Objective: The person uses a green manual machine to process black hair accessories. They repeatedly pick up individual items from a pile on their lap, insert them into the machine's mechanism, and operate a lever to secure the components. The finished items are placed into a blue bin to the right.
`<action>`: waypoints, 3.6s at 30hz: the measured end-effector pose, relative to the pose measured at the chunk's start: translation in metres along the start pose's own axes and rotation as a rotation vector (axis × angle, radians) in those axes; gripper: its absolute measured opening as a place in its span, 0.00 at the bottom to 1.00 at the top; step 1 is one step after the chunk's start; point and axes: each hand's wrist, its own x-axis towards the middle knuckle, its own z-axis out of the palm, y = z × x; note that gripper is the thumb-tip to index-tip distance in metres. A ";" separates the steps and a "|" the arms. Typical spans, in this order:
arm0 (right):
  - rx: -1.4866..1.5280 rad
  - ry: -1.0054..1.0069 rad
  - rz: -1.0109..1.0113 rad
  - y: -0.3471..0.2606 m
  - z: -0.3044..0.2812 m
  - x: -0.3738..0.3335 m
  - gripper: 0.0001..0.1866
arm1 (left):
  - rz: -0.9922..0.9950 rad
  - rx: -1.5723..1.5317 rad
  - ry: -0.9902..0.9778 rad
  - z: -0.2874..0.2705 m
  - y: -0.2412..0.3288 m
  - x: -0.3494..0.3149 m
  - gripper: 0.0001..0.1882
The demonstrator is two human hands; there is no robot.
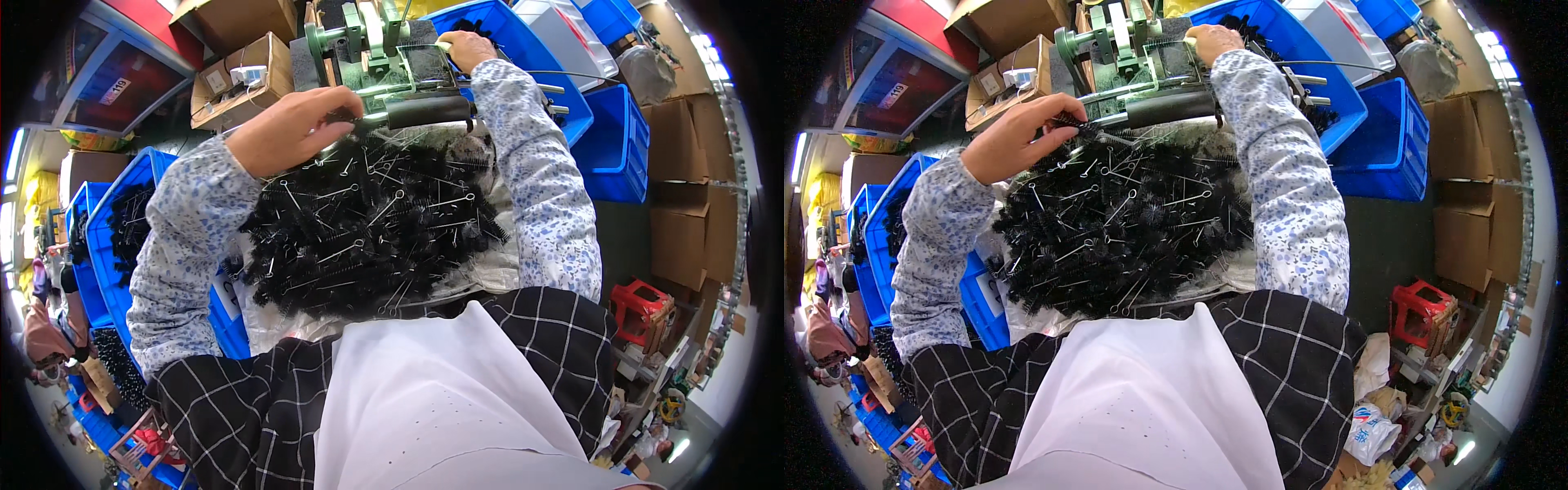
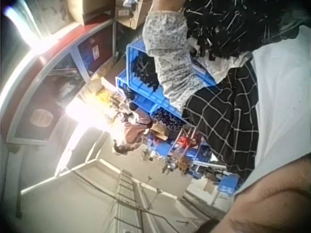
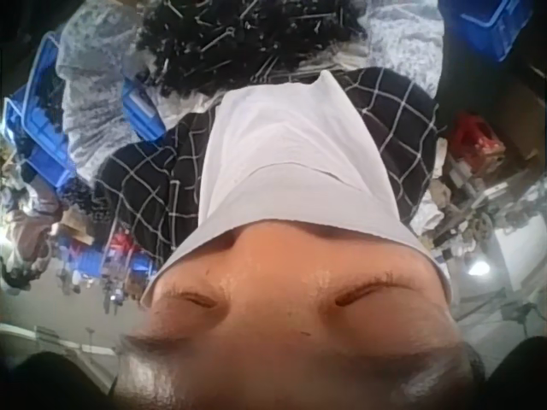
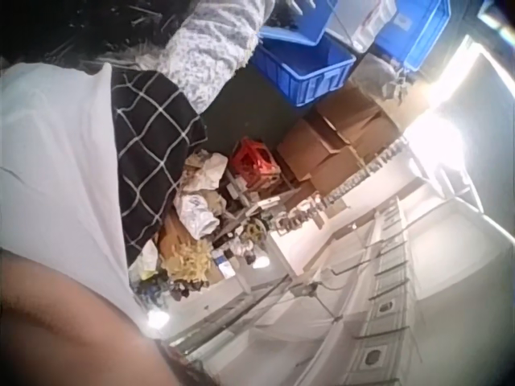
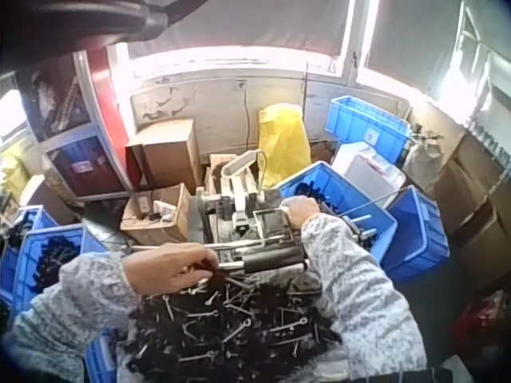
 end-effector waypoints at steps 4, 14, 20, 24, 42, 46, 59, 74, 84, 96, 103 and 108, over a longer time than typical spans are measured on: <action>-0.015 0.244 0.028 0.027 -0.032 -0.013 0.14 | 0.074 -0.014 0.193 0.020 -0.017 0.016 0.11; 1.071 -0.268 -0.360 -0.077 -0.054 -0.094 0.13 | -0.031 -0.129 0.482 0.045 -0.018 0.032 0.17; 0.149 0.287 -0.126 -0.040 -0.001 -0.044 0.13 | 0.153 0.171 -0.300 0.060 -0.015 -0.009 0.19; 0.110 0.184 -0.074 -0.047 0.009 -0.026 0.14 | 0.234 0.314 -0.244 0.080 -0.009 -0.014 0.21; 0.230 0.386 -0.204 -0.034 0.039 -0.008 0.13 | 0.081 -0.236 0.265 0.028 0.002 -0.028 0.09; 0.135 0.410 -0.271 -0.036 0.033 -0.006 0.11 | 0.039 -0.239 0.335 0.024 -0.001 -0.030 0.09; 0.166 0.242 -0.045 -0.050 0.025 -0.026 0.12 | 0.028 -0.387 0.359 0.025 -0.006 -0.031 0.07; 0.099 0.253 -0.079 -0.040 0.023 -0.024 0.12 | -0.005 -0.562 0.386 0.013 -0.010 -0.039 0.07; 0.007 0.030 -0.096 0.017 0.002 0.012 0.10 | 0.095 -0.628 0.278 0.026 -0.013 -0.008 0.08; 1.070 -0.277 -0.319 -0.063 -0.069 -0.112 0.15 | -0.054 -0.617 0.568 0.066 -0.021 0.048 0.10; 0.102 0.330 -0.117 -0.034 0.008 -0.036 0.12 | 0.004 0.258 -0.231 0.092 0.015 0.060 0.12; 0.070 0.260 -0.113 -0.049 0.014 -0.024 0.13 | -0.059 0.337 -0.559 0.112 0.027 0.071 0.16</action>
